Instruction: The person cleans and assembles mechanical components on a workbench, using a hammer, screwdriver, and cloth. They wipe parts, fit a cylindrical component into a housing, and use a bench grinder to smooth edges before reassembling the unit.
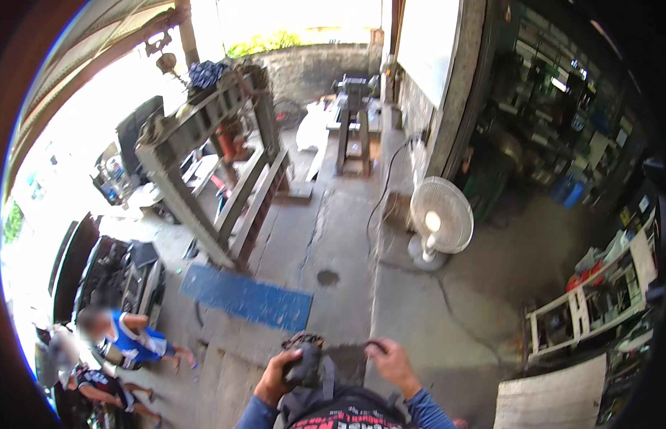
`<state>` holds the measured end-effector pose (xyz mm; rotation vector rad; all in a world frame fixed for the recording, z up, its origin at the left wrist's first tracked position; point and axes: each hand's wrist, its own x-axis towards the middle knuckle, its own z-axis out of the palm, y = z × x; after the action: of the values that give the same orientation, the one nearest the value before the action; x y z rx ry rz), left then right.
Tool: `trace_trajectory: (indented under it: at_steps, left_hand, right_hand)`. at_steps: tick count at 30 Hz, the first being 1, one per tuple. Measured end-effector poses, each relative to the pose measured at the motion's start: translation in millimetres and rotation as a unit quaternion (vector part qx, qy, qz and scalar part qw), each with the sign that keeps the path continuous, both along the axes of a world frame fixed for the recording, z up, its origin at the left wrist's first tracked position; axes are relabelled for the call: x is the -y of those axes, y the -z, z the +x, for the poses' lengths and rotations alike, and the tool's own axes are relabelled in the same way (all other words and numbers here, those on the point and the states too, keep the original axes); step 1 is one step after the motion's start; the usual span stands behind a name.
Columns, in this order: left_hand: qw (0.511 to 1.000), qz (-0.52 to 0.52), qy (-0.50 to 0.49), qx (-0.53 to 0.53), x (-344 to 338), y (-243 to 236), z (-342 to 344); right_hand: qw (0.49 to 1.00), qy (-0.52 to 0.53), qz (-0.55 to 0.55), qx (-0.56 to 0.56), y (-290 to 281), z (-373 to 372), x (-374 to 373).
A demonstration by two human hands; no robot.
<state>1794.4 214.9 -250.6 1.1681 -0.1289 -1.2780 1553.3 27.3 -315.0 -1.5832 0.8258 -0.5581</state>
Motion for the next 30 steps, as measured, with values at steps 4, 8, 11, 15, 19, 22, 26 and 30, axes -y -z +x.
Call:
trace_trajectory:
  at_steps: [4,8,11,15,19,22,26,30]
  left_hand:
    - [0.970,-0.040,0.034,-0.238,131.0,36.4,99.4]
    - [0.976,0.072,-0.003,-0.207,275.5,81.0,191.3]
    - [0.947,-0.071,0.103,-0.295,384.0,82.6,243.5]
    - [0.927,-0.141,0.188,-0.292,507.2,55.8,316.6]
    - [0.897,-0.161,0.221,-0.346,633.4,56.1,387.7]
    - [0.943,-0.110,0.187,-0.254,734.7,60.4,437.2]
    - [0.973,-0.082,0.153,-0.155,851.2,50.2,511.6]
    - [0.984,-0.045,0.081,-0.155,933.0,44.1,595.8]
  right_hand:
    - [0.972,-0.179,-0.094,-0.122,-14.2,89.0,116.2]
    - [0.977,-0.037,-0.037,-0.206,15.9,177.1,231.5]
    - [0.987,0.097,0.061,-0.111,16.4,208.5,319.4]
    - [0.979,0.180,0.090,-0.036,14.2,262.6,429.2]
    - [0.972,0.200,0.124,-0.009,38.7,327.8,546.7]
    - [0.970,0.173,0.165,-0.032,52.2,394.8,645.8]
    - [0.982,0.089,0.025,-0.162,31.4,501.9,791.1]
    - [0.997,0.049,-0.020,-0.059,-6.4,627.5,930.1]
